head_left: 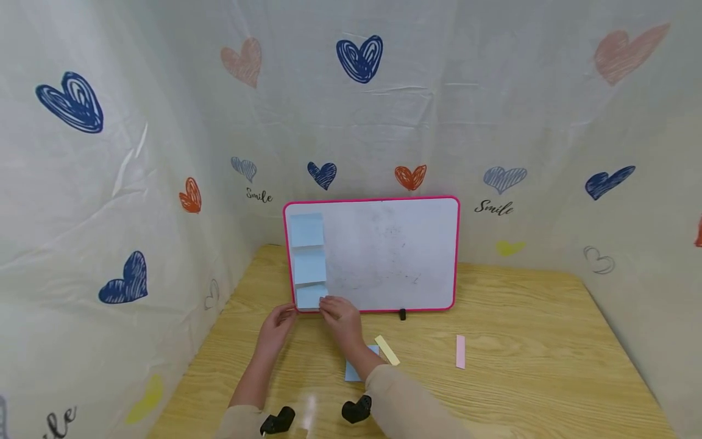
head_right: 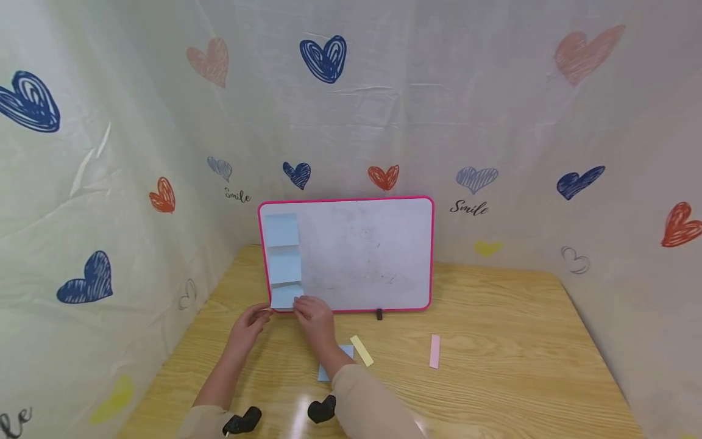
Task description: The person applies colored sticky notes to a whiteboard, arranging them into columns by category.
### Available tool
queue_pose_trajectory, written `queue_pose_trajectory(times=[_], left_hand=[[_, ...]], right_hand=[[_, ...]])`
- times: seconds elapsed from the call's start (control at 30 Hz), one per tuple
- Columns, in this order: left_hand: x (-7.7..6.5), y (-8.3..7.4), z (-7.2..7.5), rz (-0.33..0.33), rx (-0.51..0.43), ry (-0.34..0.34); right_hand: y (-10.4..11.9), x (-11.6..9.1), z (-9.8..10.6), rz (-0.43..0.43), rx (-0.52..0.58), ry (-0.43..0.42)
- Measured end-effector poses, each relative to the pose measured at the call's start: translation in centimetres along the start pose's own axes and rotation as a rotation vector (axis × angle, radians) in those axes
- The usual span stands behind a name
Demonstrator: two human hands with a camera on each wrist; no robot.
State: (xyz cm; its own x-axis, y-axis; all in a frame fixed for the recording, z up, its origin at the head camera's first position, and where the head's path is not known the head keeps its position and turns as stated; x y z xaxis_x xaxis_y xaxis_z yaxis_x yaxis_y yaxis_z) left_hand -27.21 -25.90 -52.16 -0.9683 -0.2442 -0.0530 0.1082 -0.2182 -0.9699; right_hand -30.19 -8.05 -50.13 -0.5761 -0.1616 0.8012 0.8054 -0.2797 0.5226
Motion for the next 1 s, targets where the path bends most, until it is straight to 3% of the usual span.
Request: queue_pose_trajectory(times=[0.33,0.77,1.0], left_hand=[[0.0,0.1,1.3,-0.031,0.017,-0.065],[0.0,-0.5,1.1,-0.043,0.010,-0.050],[0.9,0.0,1.0,-0.013,0.053,-0.047]], right_hand=[[-0.8,-0.5,-1.0,-0.061,0.002,-0.047],[-2.3,-0.6,-2.1,-0.206,-0.012,-0.058],[-3.2,-0.6,-2.4,-0.357,0.081,0.007]])
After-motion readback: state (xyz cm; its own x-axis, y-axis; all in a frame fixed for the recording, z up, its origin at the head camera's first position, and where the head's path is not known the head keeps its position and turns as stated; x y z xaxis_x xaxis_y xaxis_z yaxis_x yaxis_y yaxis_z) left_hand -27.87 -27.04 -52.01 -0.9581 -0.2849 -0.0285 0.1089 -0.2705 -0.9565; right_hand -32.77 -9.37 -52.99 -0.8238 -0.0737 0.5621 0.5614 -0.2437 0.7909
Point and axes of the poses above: each hand's wrist, its own x-axis towards the middle knuckle, its own z-axis out of the back of the hand, y = z × x, the point moved 8 cm from there along x, towards the middle knuckle, and after that the axes turned 6 degrees about z, right-handed, at the moved point
